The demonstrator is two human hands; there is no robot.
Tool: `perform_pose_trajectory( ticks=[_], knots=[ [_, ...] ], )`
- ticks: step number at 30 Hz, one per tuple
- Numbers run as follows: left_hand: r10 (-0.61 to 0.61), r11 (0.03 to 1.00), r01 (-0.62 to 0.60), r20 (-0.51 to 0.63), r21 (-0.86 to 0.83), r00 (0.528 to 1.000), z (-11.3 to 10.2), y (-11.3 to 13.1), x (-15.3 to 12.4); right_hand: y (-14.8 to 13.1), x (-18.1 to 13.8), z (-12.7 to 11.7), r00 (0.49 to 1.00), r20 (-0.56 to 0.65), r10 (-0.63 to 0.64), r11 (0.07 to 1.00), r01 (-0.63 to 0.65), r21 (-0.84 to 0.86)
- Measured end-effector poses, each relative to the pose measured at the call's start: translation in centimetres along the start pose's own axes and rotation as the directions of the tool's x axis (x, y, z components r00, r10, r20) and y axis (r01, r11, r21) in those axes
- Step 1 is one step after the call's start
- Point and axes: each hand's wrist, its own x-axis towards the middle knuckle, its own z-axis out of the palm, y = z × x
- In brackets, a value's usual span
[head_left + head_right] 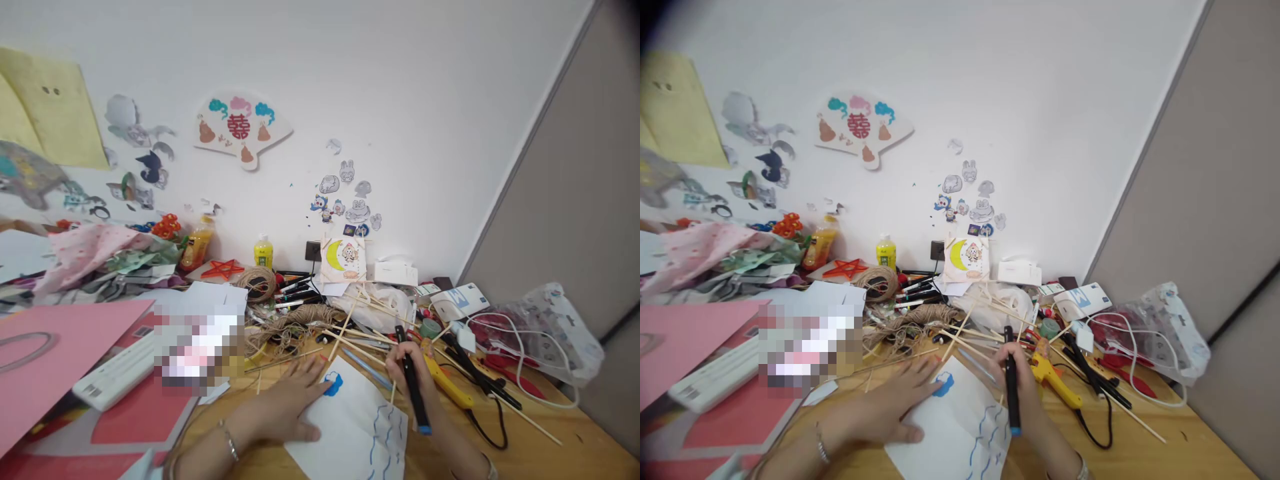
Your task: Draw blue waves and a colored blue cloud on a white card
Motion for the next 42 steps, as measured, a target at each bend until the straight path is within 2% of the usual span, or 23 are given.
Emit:
perform_pose_trajectory(
  ticks=[2, 4, 7, 9, 11, 14, 17, 20, 22, 25, 29, 35, 42],
  knots=[
    [-0.034, 0.999, 0.034, -0.05, -0.002, 0.998, 1.3, 1.1, -0.2, -0.8, 0.4, 0.1, 0.993, 0.107, 0.045, 0.995, -0.054, 0.081],
    [-0.018, 0.999, 0.016, -0.047, -0.032, 0.999, 2.1, 2.1, -0.5, -1.5, 0.6, 0.6, 0.975, 0.214, 0.054, 0.981, -0.092, 0.169],
    [0.051, 0.996, -0.05, 0.004, -0.078, 0.999, 2.2, 2.6, -0.4, -2.4, 0.6, 1.7, 0.944, 0.315, 0.094, 0.985, -0.134, 0.11],
    [0.047, 0.996, -0.045, 0.027, -0.07, 0.999, 1.7, 2.1, -0.1, -2.8, 0.5, 2.4, 0.941, 0.306, 0.145, 0.987, -0.158, 0.017],
    [0.044, 0.998, -0.041, 0.054, -0.055, 0.998, 1.2, 1.5, 0.2, -2.7, 0.3, 2.8, 0.95, 0.248, 0.189, 0.982, -0.19, -0.02],
    [0.041, 0.998, -0.037, 0.101, -0.042, 0.994, 1.0, 1.6, 0.1, -2.0, 0.1, 2.3, 0.945, 0.22, 0.244, 0.966, -0.257, 0.034],
    [-0.041, 0.999, 0.04, 0.087, 0.015, 0.995, 1.0, 2.8, -0.3, -1.5, 0.1, 1.1, 0.93, 0.253, 0.266, 0.947, -0.301, 0.11],
    [-0.06, 0.997, 0.058, 0.062, 0.048, 0.996, 0.7, 3.5, -0.1, -2.0, 0.2, 0.3, 0.927, 0.269, 0.261, 0.955, -0.288, 0.064],
    [-0.014, 0.999, 0.013, 0.024, 0.044, 1.0, 0.5, 3.0, 0.4, -2.3, 0.2, 0.5, 0.908, 0.317, 0.275, 0.952, -0.303, 0.042],
    [0.091, 0.996, -0.09, -0.018, 0.027, 0.996, 1.1, 1.3, 1.4, -2.1, -0.4, 2.0, 0.854, 0.405, 0.327, 0.917, -0.39, 0.082],
    [0.102, 0.995, -0.102, -0.04, 0.013, 0.994, 3.2, -0.2, 1.9, -1.1, -1.5, 4.4, 0.787, 0.474, 0.396, 0.87, -0.487, 0.082],
    [0.092, 0.995, -0.09, -0.051, 0.04, 0.994, 4.0, -0.2, 1.7, -0.5, -2.3, 5.2, 0.799, 0.526, 0.293, 0.953, -0.286, -0.096],
    [0.098, 0.994, -0.096, -0.051, 0.049, 0.994, 4.1, -0.2, 1.7, -0.1, -2.4, 5.1, 0.811, 0.545, 0.213, 0.97, -0.11, -0.217]
  ],
)
